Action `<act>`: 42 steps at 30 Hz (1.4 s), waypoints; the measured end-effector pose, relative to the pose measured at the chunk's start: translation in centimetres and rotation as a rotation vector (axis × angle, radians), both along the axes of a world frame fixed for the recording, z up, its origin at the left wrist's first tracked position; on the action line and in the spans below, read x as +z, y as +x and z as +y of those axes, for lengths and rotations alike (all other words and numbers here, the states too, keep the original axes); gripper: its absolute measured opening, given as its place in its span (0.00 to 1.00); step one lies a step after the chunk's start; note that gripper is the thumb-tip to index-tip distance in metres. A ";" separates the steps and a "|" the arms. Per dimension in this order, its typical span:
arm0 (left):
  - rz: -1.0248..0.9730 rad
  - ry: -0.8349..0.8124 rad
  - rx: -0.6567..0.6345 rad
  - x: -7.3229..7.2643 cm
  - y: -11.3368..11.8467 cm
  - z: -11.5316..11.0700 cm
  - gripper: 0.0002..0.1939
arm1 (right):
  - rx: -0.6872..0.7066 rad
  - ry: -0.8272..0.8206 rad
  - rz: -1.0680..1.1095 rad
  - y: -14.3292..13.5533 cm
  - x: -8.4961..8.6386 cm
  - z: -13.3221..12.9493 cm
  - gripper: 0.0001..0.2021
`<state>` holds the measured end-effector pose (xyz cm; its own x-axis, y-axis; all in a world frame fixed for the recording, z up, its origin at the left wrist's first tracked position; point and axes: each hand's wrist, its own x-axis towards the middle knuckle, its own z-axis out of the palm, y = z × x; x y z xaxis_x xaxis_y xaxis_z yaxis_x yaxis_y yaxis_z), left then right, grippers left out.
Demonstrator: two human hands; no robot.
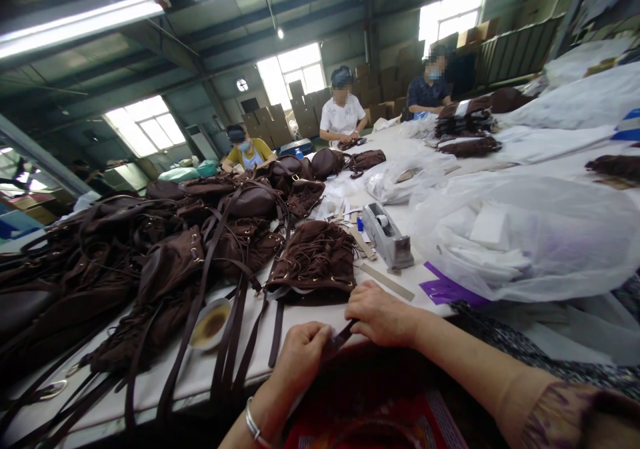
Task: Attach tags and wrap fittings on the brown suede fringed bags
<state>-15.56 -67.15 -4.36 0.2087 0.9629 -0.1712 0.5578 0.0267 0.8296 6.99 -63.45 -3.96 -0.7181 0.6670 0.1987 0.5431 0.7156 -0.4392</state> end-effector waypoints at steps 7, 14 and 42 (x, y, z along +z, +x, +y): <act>0.221 0.155 -0.054 0.3 2.0 1.1 0.21 | -0.123 0.064 0.037 -1.4 -2.4 0.5 0.05; 0.454 0.214 -0.080 0.6 3.0 2.9 0.19 | -0.385 -0.017 0.464 0.8 -3.7 0.8 0.09; 0.129 0.160 -0.006 -0.6 2.1 0.8 0.13 | -0.567 -0.694 0.796 -3.5 -5.4 1.6 0.10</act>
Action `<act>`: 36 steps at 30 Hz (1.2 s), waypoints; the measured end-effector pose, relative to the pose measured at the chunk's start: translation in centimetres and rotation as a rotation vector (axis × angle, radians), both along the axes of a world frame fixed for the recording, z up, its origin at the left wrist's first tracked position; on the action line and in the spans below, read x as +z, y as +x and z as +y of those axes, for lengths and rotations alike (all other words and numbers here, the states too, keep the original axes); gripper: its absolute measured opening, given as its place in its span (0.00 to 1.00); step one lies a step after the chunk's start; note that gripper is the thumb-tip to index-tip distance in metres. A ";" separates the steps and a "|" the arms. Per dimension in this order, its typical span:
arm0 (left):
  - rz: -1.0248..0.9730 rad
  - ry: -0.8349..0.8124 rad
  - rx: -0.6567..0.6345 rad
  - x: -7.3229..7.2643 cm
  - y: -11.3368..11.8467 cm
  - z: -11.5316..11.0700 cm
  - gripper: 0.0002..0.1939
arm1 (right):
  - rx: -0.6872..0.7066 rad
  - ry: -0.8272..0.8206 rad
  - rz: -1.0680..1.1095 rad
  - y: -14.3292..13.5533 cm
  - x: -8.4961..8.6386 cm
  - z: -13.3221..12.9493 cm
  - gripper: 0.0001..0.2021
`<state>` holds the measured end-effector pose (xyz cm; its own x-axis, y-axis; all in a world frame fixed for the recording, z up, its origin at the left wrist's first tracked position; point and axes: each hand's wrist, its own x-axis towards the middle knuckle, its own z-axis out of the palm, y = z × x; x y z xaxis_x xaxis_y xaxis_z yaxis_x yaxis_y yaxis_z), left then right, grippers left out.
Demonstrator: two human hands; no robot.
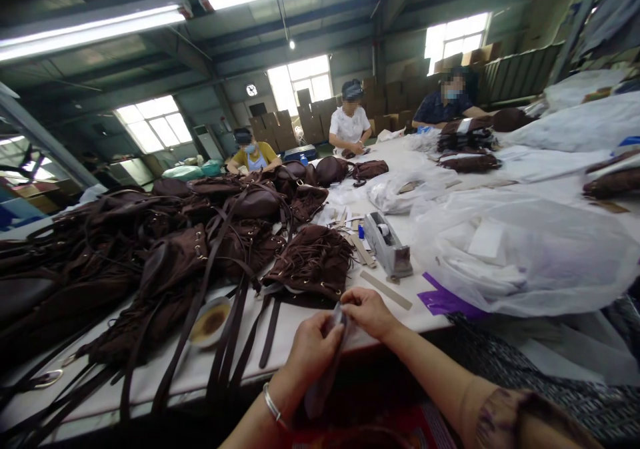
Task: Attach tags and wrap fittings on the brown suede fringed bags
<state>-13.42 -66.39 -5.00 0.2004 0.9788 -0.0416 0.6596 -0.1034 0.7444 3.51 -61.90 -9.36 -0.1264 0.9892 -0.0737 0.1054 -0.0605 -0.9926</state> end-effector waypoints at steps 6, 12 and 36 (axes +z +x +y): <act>0.096 -0.061 0.052 0.3 -1.6 -2.9 0.15 | -0.123 -0.084 0.094 -0.6 -0.5 -0.1 0.12; -0.132 -0.264 -0.024 0.2 -3.6 -3.3 0.15 | -0.164 0.036 -0.090 0.1 -1.0 -0.1 0.10; 0.388 0.391 -0.050 0.8 -6.5 -5.1 0.13 | 0.380 0.645 -1.051 -3.0 1.4 -3.8 0.12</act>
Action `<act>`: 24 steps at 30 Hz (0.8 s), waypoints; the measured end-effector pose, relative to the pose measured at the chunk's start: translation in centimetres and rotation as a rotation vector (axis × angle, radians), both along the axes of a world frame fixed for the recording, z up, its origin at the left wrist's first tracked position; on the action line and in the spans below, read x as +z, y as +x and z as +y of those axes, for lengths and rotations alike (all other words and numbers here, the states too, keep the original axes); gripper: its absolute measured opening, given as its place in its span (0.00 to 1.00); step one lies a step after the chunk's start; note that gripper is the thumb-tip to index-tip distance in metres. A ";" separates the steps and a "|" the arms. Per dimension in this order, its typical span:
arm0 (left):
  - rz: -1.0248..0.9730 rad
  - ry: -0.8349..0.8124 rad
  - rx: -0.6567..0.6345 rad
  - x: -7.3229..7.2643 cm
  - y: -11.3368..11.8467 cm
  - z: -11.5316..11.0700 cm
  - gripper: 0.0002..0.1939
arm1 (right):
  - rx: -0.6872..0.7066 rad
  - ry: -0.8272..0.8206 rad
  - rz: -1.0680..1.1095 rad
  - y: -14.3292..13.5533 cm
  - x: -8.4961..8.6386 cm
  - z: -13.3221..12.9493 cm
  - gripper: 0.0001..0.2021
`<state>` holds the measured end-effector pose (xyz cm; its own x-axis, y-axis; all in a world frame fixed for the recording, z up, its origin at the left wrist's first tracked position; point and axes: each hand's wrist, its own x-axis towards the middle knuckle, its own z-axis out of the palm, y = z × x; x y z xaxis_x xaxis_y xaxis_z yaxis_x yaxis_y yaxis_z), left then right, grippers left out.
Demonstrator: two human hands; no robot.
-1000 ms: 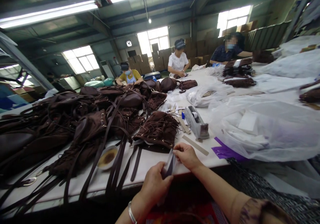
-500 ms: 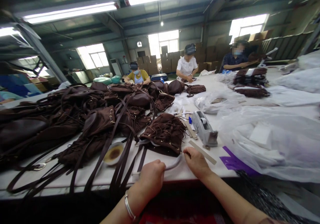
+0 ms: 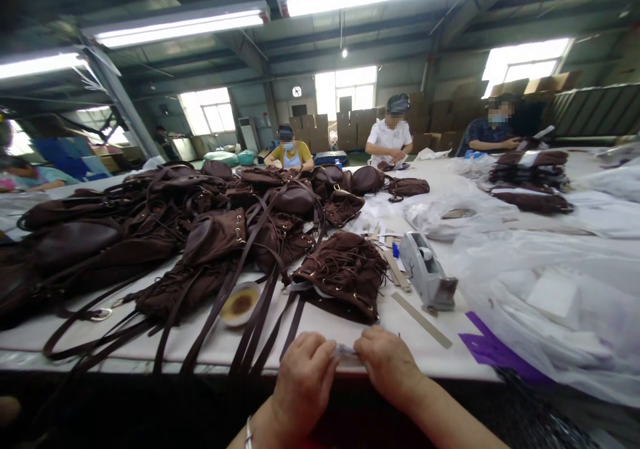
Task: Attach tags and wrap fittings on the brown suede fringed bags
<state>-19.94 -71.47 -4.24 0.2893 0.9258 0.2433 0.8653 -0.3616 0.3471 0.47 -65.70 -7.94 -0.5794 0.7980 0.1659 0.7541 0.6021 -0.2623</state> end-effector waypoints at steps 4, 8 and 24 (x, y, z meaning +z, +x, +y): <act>-0.143 -0.251 0.131 -1.0 -1.3 -2.0 0.19 | -0.008 -0.014 0.038 0.3 0.6 0.1 0.11; -0.202 -0.362 0.298 -0.4 -1.8 -0.2 0.28 | 0.164 0.066 0.082 0.4 0.8 0.0 0.14; 0.207 -0.344 0.173 0.2 1.7 6.3 0.11 | 0.279 0.181 0.160 1.3 -0.9 0.1 0.08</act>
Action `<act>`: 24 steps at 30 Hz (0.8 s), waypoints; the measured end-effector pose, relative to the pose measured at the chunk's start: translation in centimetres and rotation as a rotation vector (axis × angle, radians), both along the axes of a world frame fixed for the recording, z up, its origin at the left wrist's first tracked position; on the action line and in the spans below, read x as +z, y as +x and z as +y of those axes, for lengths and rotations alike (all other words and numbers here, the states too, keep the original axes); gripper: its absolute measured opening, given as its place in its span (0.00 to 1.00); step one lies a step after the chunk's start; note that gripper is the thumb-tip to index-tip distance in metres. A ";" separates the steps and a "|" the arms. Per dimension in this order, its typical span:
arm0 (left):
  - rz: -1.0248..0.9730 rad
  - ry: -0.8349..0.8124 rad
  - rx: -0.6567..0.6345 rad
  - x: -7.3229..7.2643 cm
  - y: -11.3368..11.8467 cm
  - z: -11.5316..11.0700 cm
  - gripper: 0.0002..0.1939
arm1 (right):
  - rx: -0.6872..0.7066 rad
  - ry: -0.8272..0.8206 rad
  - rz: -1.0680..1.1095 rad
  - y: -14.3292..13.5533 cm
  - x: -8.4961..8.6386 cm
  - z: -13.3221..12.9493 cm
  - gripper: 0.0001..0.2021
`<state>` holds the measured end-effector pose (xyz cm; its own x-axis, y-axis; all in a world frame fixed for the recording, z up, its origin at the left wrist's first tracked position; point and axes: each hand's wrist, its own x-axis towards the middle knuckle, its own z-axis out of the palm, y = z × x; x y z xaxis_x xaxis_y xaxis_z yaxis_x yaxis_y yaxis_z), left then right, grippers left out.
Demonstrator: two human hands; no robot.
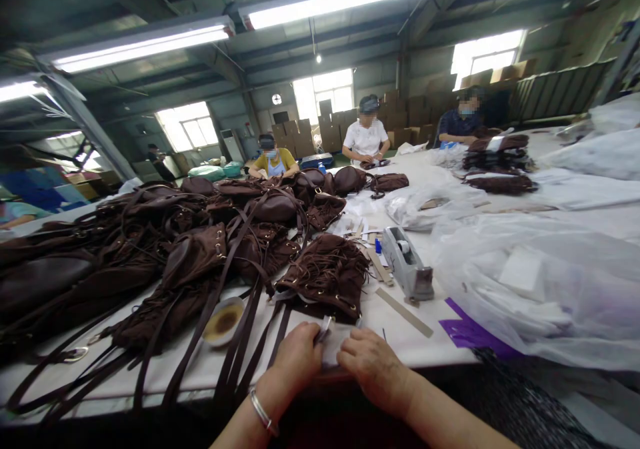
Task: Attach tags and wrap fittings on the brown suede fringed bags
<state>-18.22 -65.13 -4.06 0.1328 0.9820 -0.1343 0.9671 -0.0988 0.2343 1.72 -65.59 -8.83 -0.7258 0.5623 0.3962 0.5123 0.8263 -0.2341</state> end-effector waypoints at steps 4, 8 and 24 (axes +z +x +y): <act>0.050 -0.006 -0.064 0.3 -0.5 -0.3 0.12 | -0.035 -0.115 0.055 0.3 0.4 0.1 0.08; 0.059 -0.007 -0.094 0.3 -0.4 -0.3 0.14 | -0.102 -0.272 0.254 0.4 1.7 0.8 0.10; -0.192 0.078 0.120 -1.2 -0.8 -1.0 0.10 | -0.487 -0.416 -0.274 -5.4 4.9 2.7 0.12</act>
<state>-18.98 -66.12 -5.22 0.0302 0.9987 -0.0407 0.9113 -0.0108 0.4115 -3.65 -62.85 -3.91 -0.3957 0.9145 -0.0838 0.8874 0.3573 -0.2911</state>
